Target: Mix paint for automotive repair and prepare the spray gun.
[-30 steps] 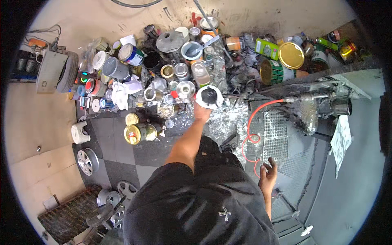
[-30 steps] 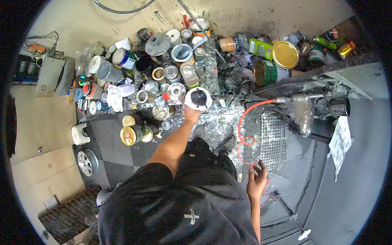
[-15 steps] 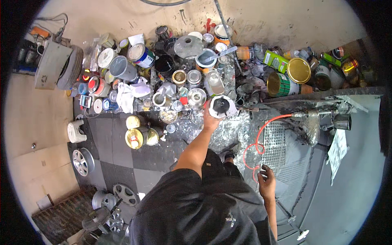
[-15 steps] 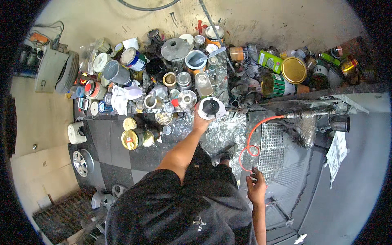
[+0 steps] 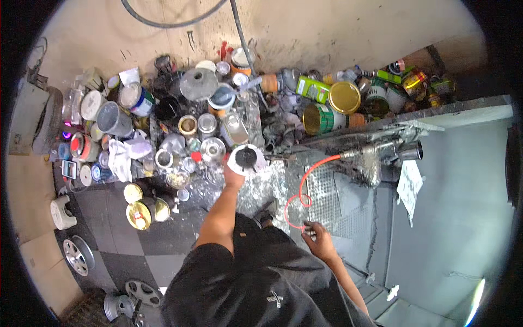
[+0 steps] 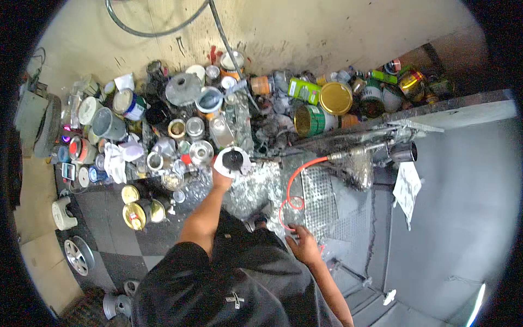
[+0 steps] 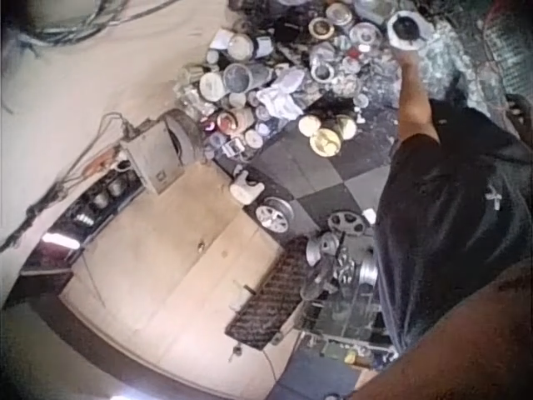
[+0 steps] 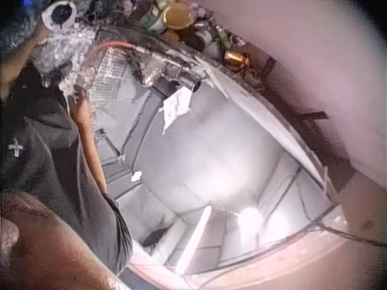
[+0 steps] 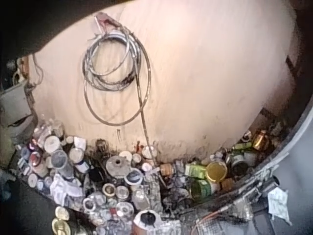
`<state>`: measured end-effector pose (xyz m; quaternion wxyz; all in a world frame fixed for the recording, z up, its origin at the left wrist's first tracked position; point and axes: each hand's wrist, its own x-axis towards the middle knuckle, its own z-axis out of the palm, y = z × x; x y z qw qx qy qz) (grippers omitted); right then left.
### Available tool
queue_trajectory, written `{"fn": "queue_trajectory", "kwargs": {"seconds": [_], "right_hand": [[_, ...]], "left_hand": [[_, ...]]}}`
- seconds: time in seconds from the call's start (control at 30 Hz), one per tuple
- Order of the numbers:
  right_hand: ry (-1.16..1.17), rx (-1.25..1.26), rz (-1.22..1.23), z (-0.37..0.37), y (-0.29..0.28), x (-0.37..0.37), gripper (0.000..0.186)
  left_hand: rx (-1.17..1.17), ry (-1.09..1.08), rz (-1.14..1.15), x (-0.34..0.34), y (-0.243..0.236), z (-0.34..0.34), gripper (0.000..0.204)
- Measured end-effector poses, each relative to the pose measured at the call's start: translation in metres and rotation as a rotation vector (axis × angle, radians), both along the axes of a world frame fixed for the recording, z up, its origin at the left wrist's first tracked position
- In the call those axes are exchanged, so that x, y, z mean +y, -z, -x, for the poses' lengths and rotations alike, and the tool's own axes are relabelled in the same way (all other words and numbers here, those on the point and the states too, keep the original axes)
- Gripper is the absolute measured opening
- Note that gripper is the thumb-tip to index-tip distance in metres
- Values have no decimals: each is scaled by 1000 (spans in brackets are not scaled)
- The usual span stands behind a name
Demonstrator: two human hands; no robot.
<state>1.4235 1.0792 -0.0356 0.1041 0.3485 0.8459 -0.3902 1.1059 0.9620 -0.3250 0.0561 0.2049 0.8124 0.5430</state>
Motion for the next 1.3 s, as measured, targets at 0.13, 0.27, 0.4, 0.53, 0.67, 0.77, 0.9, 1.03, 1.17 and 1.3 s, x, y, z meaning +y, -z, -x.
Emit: {"fn": "queue_trajectory", "kwargs": {"seconds": [0.13, 0.27, 0.4, 0.53, 0.67, 0.77, 0.9, 1.03, 1.17, 1.3], "right_hand": [[-32, 59, -135, 12, 4, 15, 36], [25, 189, -243, 70, -42, 23, 24], [-23, 312, -292, 117, -80, 43, 20], [-180, 242, -353, 143, -89, 72, 25], [-312, 193, -327, 135, -99, 94, 29], [-393, 199, -305, 113, -104, 118, 24], [-132, 203, -257, 74, -131, 144, 19], [218, 161, 98, 38, -164, 191, 17], [357, 282, 225, -1, -178, 246, 11], [417, 428, 336, -40, -193, 307, 8]], "left_hand": [[-62, 67, -30, 4, -10, -6, 46], [126, 232, -4, 3, -32, -25, 44], [111, 479, -21, 2, -133, -33, 57], [33, 601, -76, 12, -211, -44, 54], [182, 748, -81, 44, -242, -52, 61], [204, 827, -61, 63, -241, -54, 65], [157, 866, -64, 89, -264, -69, 78], [201, 906, -142, 131, -303, -91, 82], [207, 905, -139, 179, -338, -123, 81], [203, 893, 25, 231, -376, -160, 85]]}}
